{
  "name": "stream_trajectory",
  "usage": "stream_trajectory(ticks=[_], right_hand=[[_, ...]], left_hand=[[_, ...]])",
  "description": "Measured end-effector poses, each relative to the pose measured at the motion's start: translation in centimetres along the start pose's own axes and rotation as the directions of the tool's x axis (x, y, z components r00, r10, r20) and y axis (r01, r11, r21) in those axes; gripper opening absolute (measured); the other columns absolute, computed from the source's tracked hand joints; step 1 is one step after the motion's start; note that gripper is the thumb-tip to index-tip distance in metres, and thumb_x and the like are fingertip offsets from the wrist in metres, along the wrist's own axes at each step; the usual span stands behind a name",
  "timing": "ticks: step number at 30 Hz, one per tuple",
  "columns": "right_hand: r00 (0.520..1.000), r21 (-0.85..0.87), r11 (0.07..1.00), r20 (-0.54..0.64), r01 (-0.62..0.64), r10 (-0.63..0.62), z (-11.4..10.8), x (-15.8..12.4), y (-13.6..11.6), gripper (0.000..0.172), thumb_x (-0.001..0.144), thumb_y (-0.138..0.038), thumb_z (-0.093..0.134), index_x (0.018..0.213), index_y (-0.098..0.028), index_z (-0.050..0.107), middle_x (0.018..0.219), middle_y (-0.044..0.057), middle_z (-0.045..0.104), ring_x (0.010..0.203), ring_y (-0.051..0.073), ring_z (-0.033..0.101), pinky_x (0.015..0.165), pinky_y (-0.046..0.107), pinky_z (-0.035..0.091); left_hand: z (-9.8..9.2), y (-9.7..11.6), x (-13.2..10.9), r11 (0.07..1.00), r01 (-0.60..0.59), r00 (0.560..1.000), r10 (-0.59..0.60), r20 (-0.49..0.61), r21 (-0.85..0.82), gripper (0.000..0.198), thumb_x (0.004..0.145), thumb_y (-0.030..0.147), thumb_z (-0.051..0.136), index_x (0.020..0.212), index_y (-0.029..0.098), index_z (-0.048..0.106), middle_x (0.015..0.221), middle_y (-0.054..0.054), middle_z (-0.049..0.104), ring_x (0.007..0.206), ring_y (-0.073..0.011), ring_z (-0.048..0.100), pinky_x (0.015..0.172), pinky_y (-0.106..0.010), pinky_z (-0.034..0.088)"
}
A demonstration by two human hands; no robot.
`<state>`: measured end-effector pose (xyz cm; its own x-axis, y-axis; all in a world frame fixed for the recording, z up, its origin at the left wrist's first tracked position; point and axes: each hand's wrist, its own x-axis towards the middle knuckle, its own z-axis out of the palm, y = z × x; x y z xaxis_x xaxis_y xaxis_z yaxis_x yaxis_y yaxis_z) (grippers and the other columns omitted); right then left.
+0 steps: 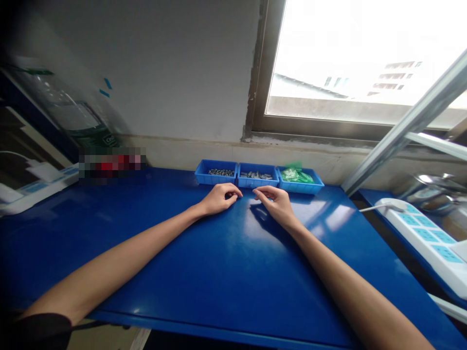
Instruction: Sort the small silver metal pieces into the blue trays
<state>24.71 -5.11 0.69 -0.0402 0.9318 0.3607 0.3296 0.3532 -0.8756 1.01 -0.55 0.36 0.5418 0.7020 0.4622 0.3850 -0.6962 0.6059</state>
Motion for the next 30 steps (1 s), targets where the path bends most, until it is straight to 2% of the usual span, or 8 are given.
stream_trajectory(ticks=[3,7,12,17,21,25,30], right_hand=[[0.999,-0.062,0.998,0.045,0.002,0.0,0.24,-0.07,0.18,0.037,0.086,-0.054,0.076,0.093,-0.018,0.079,0.081,0.008,0.08,0.072,0.025,0.078,0.069,0.035,0.062],[0.994,-0.154,0.986,0.102,0.062,-0.047,0.41,-0.13,0.52,0.033,0.089,-0.051,0.072,0.092,-0.019,0.08,0.081,0.007,0.081,0.07,0.024,0.077,0.065,0.033,0.059],[0.991,-0.186,0.976,0.1,0.111,-0.094,0.39,-0.11,0.56,0.031,0.088,-0.048,0.07,0.091,-0.018,0.08,0.08,0.007,0.081,0.069,0.022,0.075,0.066,0.032,0.058],[0.988,-0.273,0.949,0.053,0.156,-0.147,0.3,-0.02,0.67,0.028,0.084,-0.044,0.071,0.084,-0.017,0.082,0.067,0.005,0.075,0.058,0.018,0.065,0.058,0.029,0.051],[0.988,-0.314,0.937,0.056,0.155,-0.145,0.29,-0.05,0.78,0.026,0.082,-0.04,0.069,0.082,-0.017,0.082,0.058,0.002,0.07,0.052,0.015,0.059,0.054,0.027,0.047],[0.981,-0.332,0.924,0.086,0.191,-0.172,0.37,-0.21,0.58,0.022,0.079,-0.034,0.067,0.081,-0.017,0.081,0.058,0.001,0.069,0.053,0.015,0.058,0.056,0.026,0.046],[0.975,-0.383,0.896,0.089,0.223,-0.205,0.47,-0.26,0.45,0.015,0.077,-0.027,0.066,0.078,-0.019,0.079,0.063,0.001,0.07,0.057,0.015,0.06,0.061,0.027,0.047]], left_hand=[[0.06,-0.1,-0.01,1.0,-0.015,1.0,0.015,0.001,0.004,0.023,0.085,0.008,0.059,0.094,0.016,0.079,0.098,-0.007,0.077,0.083,-0.0154,0.069,0.078,-0.026,0.053],[0.09,-0.06,-0.01,0.999,-0.024,1.0,0.024,0.008,0.022,0.024,0.085,0.007,0.059,0.095,0.015,0.08,0.099,-0.007,0.077,0.083,-0.0156,0.069,0.079,-0.027,0.052],[0.03,0.21,-0.01,0.999,-0.026,0.999,0.025,0.024,0.043,0.024,0.086,0.008,0.059,0.095,0.015,0.08,0.099,-0.007,0.077,0.084,-0.0163,0.069,0.08,-0.028,0.053],[0.05,0.33,-0.04,0.998,-0.017,0.999,0.016,0.032,0.055,0.024,0.087,0.01,0.058,0.095,0.016,0.08,0.103,-0.008,0.078,0.089,-0.0175,0.07,0.084,-0.029,0.055],[0.07,0.3,-0.09,0.998,-0.031,0.999,0.029,0.031,0.061,0.025,0.086,0.01,0.058,0.096,0.016,0.08,0.102,-0.007,0.078,0.089,-0.017,0.07,0.083,-0.029,0.055],[0.1,0.18,-0.11,0.998,-0.026,0.999,0.024,0.025,0.064,0.024,0.086,0.009,0.06,0.096,0.015,0.08,0.1,-0.007,0.077,0.084,-0.0159,0.069,0.08,-0.027,0.054],[0.16,0.01,-0.12,0.997,-0.037,0.999,0.035,0.025,0.07,0.024,0.087,0.009,0.059,0.098,0.015,0.08,0.102,-0.008,0.077,0.088,-0.0164,0.07,0.082,-0.028,0.054]])
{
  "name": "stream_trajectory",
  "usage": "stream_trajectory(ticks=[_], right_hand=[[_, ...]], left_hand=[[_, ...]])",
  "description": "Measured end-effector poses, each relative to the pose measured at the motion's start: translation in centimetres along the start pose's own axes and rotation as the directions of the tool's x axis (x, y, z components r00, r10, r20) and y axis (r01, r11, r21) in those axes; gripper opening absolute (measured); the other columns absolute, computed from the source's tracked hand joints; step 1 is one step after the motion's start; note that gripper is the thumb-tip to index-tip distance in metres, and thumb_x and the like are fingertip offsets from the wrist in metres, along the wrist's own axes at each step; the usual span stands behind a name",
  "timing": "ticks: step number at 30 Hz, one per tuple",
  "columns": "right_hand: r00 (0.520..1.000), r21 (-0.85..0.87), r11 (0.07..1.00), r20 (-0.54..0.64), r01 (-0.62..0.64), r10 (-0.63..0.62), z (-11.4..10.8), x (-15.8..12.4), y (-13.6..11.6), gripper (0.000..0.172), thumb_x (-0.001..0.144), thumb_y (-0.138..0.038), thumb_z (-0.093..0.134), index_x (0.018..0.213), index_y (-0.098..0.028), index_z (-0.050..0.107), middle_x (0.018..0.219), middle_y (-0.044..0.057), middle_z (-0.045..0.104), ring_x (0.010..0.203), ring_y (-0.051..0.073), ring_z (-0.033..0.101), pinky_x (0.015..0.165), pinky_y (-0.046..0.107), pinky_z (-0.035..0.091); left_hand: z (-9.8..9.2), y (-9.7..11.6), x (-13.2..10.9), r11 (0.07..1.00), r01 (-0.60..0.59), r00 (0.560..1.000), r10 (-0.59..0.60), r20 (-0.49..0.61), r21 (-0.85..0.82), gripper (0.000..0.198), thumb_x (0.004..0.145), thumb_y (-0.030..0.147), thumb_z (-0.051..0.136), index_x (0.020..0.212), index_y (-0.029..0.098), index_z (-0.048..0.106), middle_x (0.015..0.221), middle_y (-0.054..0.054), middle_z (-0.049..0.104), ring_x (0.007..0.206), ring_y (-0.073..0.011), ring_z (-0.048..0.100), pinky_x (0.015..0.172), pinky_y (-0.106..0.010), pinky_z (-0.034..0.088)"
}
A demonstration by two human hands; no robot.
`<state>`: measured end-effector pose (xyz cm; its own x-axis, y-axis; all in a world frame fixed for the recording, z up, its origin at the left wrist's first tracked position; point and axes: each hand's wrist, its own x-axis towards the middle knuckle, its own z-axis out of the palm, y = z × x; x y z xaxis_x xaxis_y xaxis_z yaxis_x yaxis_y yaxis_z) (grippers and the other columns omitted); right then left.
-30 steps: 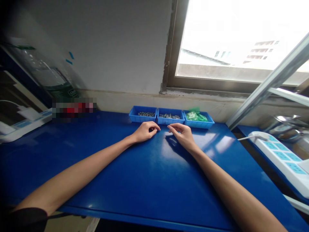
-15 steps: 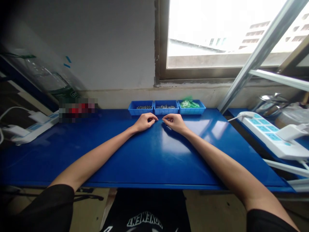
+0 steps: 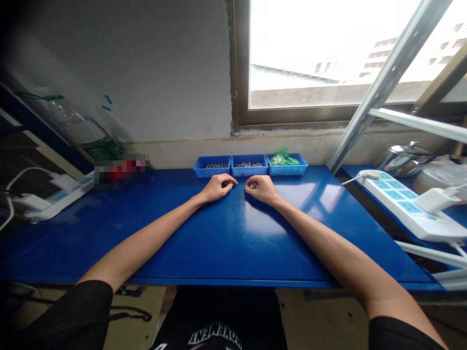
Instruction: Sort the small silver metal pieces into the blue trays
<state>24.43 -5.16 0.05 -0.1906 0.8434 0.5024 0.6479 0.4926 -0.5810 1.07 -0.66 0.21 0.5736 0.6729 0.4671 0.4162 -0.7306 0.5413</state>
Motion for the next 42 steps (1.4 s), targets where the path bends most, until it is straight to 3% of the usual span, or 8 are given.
stream_trajectory(ticks=[7,12,14,38,42], right_hand=[[0.998,-0.171,0.983,0.026,0.068,-0.065,0.0,-0.2,-0.5,0.006,0.077,-0.02,0.066,0.078,-0.02,0.072,0.074,0.002,0.068,0.066,0.017,0.061,0.069,0.029,0.049],[0.975,-0.239,0.946,0.068,0.221,-0.21,0.1,-0.4,-0.5,0.009,0.081,-0.014,0.065,0.082,-0.022,0.069,0.104,0.009,0.072,0.102,0.026,0.063,0.088,0.036,0.053],[0.971,-0.226,0.945,0.086,0.237,-0.223,0.2,-0.4,-0.4,0.01,0.08,-0.013,0.065,0.083,-0.023,0.068,0.11,0.009,0.073,0.108,0.027,0.061,0.092,0.038,0.053],[0.974,-0.198,0.957,0.12,0.214,-0.192,0.6,-0.2,0.5,0.011,0.09,-0.014,0.06,0.093,-0.022,0.067,0.1,0.007,0.074,0.099,0.024,0.063,0.092,0.036,0.05],[0.973,-0.241,0.944,0.107,0.226,-0.206,0.6,-0.3,0.1,0.012,0.092,-0.016,0.059,0.094,-0.021,0.069,0.105,0.008,0.075,0.101,0.024,0.064,0.093,0.036,0.053]], left_hand=[[0.0,-0.3,-0.1,0.998,-0.067,0.998,0.066,0.019,0.021,0.025,0.087,0.009,0.058,0.1,0.016,0.079,0.105,-0.008,0.076,0.092,-0.0176,0.07,0.087,-0.03,0.055],[-0.1,-0.3,-0.2,0.996,-0.088,0.996,0.087,0.036,0.023,0.025,0.089,0.011,0.058,0.101,0.017,0.079,0.107,-0.008,0.075,0.097,-0.019,0.071,0.093,-0.032,0.055],[-0.1,-0.2,-0.2,0.996,-0.089,0.995,0.088,0.037,0.021,0.025,0.089,0.011,0.058,0.101,0.017,0.079,0.108,-0.008,0.075,0.098,-0.0192,0.071,0.094,-0.032,0.055],[-0.1,-0.1,-0.2,0.993,-0.111,0.993,0.109,0.04,0.042,0.025,0.093,0.013,0.055,0.102,0.016,0.078,0.11,-0.009,0.074,0.101,-0.0203,0.071,0.097,-0.034,0.056],[-0.1,-0.1,-0.4,0.985,-0.151,0.988,0.148,0.037,0.082,0.031,0.094,0.013,0.055,0.117,0.017,0.075,0.123,-0.011,0.069,0.11,-0.0216,0.068,0.104,-0.037,0.056]])
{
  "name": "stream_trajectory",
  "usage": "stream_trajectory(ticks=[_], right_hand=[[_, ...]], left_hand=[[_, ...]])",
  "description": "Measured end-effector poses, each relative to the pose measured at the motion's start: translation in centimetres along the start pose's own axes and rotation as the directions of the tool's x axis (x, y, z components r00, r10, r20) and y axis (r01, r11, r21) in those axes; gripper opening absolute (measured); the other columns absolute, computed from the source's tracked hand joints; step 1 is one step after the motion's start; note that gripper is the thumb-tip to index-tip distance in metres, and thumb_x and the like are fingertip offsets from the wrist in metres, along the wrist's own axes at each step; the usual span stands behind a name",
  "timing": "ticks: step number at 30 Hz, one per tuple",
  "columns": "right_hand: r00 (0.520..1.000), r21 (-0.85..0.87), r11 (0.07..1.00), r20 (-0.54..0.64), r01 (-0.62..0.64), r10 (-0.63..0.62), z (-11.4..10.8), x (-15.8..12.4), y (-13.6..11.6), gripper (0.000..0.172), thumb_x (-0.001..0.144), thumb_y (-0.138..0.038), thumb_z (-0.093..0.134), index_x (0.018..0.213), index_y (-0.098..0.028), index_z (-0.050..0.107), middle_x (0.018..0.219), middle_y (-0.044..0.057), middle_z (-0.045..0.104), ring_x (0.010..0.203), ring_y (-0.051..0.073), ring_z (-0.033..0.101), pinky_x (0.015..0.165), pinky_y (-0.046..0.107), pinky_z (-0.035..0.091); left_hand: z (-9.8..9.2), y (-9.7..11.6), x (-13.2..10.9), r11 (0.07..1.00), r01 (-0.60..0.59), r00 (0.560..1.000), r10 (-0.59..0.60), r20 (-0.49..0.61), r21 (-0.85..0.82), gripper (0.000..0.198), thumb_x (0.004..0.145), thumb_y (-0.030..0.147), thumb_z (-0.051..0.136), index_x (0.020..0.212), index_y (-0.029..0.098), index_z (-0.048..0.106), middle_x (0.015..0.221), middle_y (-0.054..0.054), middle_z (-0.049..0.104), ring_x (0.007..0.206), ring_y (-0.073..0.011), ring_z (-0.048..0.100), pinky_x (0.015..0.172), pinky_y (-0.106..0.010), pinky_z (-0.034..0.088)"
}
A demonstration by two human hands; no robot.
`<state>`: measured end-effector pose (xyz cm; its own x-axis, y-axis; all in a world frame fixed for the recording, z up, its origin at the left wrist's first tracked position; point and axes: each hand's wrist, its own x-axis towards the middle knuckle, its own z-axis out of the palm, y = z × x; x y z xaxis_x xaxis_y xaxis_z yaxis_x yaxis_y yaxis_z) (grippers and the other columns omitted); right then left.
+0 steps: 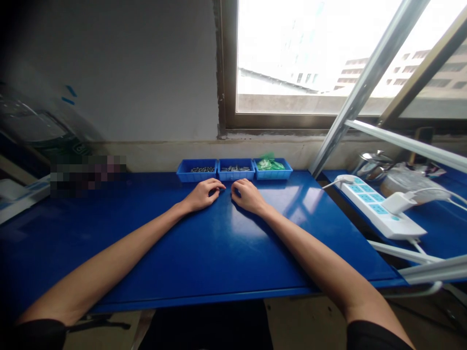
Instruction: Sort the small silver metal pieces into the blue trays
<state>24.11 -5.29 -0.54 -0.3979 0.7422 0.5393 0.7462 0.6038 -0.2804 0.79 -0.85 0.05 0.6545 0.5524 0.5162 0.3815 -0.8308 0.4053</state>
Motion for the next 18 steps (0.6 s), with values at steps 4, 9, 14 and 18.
stream_trajectory(ticks=[4,9,14,18], right_hand=[[0.974,-0.172,0.98,-0.216,-0.101,0.062,-0.9,-0.1,-0.3,0.026,0.094,-0.016,0.055,0.114,-0.019,0.072,0.143,0.014,0.062,0.123,0.029,0.061,0.106,0.042,0.051],[0.94,-0.292,0.908,-0.251,-0.301,0.231,-2.0,-0.2,1.1,0.057,0.09,-0.016,0.056,0.148,-0.014,0.056,0.158,0.018,0.05,0.136,0.035,0.054,0.11,0.049,0.051],[0.938,-0.274,0.907,-0.226,-0.319,0.262,-1.7,-0.2,2.4,0.054,0.092,-0.018,0.055,0.145,-0.011,0.058,0.149,0.018,0.059,0.134,0.034,0.057,0.112,0.047,0.05],[0.955,-0.28,0.924,-0.212,-0.261,0.206,-1.9,-0.2,2.7,0.042,0.093,-0.019,0.058,0.135,-0.015,0.064,0.143,0.016,0.064,0.13,0.032,0.06,0.11,0.044,0.05]], left_hand=[[0.1,0.1,-0.2,0.996,-0.051,0.997,0.054,-0.045,0.079,0.058,0.094,0.013,0.056,0.15,0.025,0.055,0.163,-0.014,0.037,0.121,-0.0226,0.062,0.111,-0.044,0.053],[0.3,0.0,-0.1,0.993,-0.032,0.999,0.031,0.008,0.113,0.069,0.096,0.014,0.053,0.162,0.024,0.039,0.171,-0.016,0.025,0.141,-0.0311,0.052,0.12,-0.054,0.044],[0.2,0.0,0.0,0.996,0.005,0.999,-0.009,0.04,0.092,0.068,0.096,0.016,0.053,0.162,0.024,0.038,0.169,-0.014,0.03,0.154,-0.0333,0.038,0.126,-0.054,0.036],[0.0,0.3,0.0,0.998,0.026,0.999,-0.028,0.034,0.052,0.068,0.095,0.015,0.053,0.161,0.022,0.04,0.167,-0.015,0.034,0.152,-0.0322,0.041,0.125,-0.049,0.04]])
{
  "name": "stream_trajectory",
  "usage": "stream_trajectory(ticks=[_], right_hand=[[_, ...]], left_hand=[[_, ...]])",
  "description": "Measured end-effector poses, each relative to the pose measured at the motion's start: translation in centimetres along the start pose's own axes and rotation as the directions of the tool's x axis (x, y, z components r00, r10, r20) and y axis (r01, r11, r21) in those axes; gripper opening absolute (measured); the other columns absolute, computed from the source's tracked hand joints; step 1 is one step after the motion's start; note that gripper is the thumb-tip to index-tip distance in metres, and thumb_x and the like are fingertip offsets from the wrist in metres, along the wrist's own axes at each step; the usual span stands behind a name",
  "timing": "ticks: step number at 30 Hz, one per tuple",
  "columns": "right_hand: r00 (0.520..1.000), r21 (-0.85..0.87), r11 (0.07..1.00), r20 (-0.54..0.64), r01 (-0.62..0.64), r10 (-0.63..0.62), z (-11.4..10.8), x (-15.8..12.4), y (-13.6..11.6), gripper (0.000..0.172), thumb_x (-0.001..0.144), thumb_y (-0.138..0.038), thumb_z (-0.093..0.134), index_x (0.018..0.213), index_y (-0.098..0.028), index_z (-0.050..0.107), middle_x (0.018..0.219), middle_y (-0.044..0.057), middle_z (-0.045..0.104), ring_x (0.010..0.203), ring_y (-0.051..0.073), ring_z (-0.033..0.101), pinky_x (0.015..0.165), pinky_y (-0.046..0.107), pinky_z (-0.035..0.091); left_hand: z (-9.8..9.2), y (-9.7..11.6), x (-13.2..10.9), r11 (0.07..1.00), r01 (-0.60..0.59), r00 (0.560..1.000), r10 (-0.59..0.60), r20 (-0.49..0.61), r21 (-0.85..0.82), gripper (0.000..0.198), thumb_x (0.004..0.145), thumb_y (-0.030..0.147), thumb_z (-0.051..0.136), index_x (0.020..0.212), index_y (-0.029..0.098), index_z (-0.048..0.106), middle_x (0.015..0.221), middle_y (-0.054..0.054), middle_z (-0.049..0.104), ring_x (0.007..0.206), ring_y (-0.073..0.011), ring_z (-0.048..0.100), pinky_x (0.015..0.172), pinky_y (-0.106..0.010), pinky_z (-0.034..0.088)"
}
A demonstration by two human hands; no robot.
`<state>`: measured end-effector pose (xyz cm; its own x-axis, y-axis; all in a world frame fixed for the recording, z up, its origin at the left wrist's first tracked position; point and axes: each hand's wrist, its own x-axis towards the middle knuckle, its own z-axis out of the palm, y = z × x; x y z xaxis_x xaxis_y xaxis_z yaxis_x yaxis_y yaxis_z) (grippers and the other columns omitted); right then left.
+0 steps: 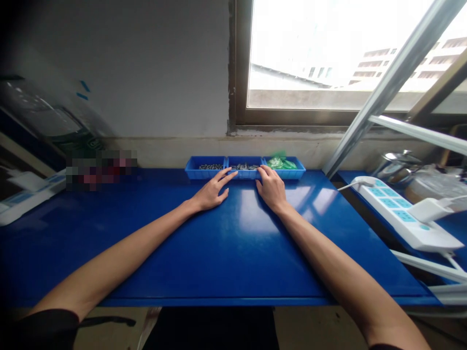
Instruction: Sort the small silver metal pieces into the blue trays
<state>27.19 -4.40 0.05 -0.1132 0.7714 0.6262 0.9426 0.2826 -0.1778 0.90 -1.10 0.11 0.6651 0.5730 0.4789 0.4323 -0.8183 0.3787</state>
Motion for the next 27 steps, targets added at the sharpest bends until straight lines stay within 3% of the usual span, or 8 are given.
stream_trajectory(ticks=[5,11,19,23,27], right_hand=[[0.997,-0.133,0.99,0.064,0.051,-0.043,-1.0,0.2,-0.3,0.028,0.093,-0.02,0.061,0.121,-0.017,0.066,0.134,0.016,0.065,0.109,0.031,0.067,0.088,0.038,0.053],[0.989,-0.272,0.959,0.142,0.075,-0.037,-1.7,0.2,-1.0,0.017,0.097,-0.023,0.057,0.108,-0.018,0.068,0.108,0.011,0.071,0.086,0.025,0.067,0.065,0.031,0.037],[0.98,-0.28,0.952,0.187,0.122,-0.07,-1.3,0.0,-0.2,0.023,0.098,-0.021,0.052,0.101,-0.019,0.075,0.104,0.01,0.075,0.073,0.021,0.064,0.066,0.033,0.036],[0.973,-0.271,0.951,0.212,0.149,-0.092,-1.5,0.0,-0.1,0.023,0.098,-0.025,0.053,0.097,-0.02,0.076,0.105,0.01,0.076,0.073,0.021,0.065,0.068,0.033,0.038],[0.953,-0.253,0.949,0.279,0.189,-0.115,-1.8,0.1,-0.3,0.028,0.101,-0.031,0.054,0.095,-0.019,0.079,0.105,0.012,0.077,0.074,0.022,0.068,0.069,0.033,0.042]], left_hand=[[-0.1,0.2,-0.1,0.999,0.011,1.0,-0.012,-0.021,-0.032,0.064,0.094,0.014,0.055,0.156,0.023,0.046,0.163,-0.014,0.037,0.146,-0.0311,0.049,0.121,-0.047,0.045],[-0.1,0.2,-0.1,0.999,-0.024,0.998,0.022,-0.059,-0.029,0.061,0.094,0.014,0.055,0.154,0.023,0.048,0.149,-0.013,0.048,0.135,-0.0267,0.056,0.117,-0.043,0.05],[-0.1,0.4,-0.2,0.998,-0.042,0.998,0.044,-0.041,0.044,0.05,0.096,0.012,0.051,0.143,0.021,0.063,0.135,-0.011,0.06,0.114,-0.0203,0.067,0.104,-0.035,0.057],[0.1,0.3,-0.2,0.989,-0.014,0.998,0.021,-0.051,0.145,0.051,0.095,0.012,0.053,0.143,0.024,0.064,0.137,-0.01,0.061,0.118,-0.0223,0.064,0.106,-0.039,0.056],[-0.3,0.4,-0.3,0.969,-0.003,1.0,0.006,-0.01,0.248,0.046,0.096,0.014,0.054,0.138,0.022,0.068,0.133,-0.009,0.066,0.109,-0.0231,0.062,0.103,-0.042,0.055]])
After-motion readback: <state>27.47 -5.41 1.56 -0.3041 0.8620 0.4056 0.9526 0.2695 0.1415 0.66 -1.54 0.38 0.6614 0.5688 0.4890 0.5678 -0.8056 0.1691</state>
